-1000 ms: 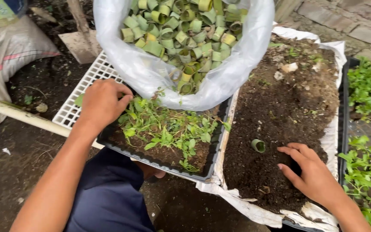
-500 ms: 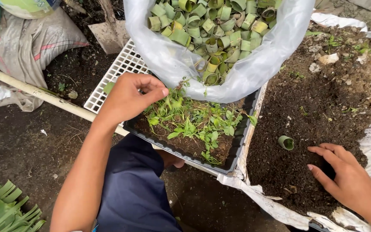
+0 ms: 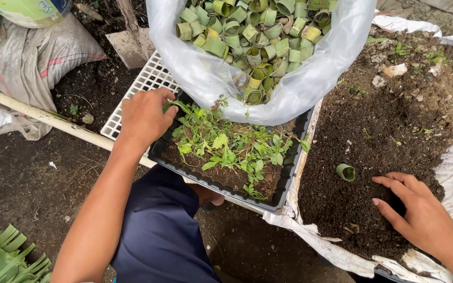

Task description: The person is wrapping the root balls of small seedlings using strips of leaves, likely for protection or transplanting.

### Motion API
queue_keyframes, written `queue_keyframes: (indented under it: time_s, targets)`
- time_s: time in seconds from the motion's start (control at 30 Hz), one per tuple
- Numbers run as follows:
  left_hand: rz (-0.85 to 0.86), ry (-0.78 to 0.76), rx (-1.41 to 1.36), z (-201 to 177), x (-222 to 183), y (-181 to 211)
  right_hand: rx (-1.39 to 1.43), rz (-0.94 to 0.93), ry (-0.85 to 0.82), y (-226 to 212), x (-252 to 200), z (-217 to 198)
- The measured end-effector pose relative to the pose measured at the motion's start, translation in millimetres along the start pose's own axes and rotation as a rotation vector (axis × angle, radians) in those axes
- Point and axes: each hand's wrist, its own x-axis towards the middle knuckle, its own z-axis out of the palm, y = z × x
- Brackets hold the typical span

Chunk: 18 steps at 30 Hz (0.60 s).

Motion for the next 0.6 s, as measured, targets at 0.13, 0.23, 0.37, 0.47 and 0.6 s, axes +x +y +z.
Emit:
queue_keyframes:
  time_s: [0.13, 0.23, 0.37, 0.47, 0.6]
  targets:
    - [0.143, 0.176, 0.043, -8, -14, 5, -0.019, -0.003, -0.004, -1, 0, -1]
    - [0.384, 0.004, -0.193, -24, -30, 22, 0.006, 0.01, -0.004, -3, -1, -3]
    - [0.514, -0.242, -0.045, -7, -30, 29, 0.029, -0.003, -0.017, -6, 0, -5]
    - [0.538, -0.213, -0.02, -5, -30, 29, 0.057, 0.005, -0.033, -8, -1, -9]
    - [0.478, -0.117, -0.281, -25, -34, 35, 0.108, -0.046, 0.018, -10, -5, -11]
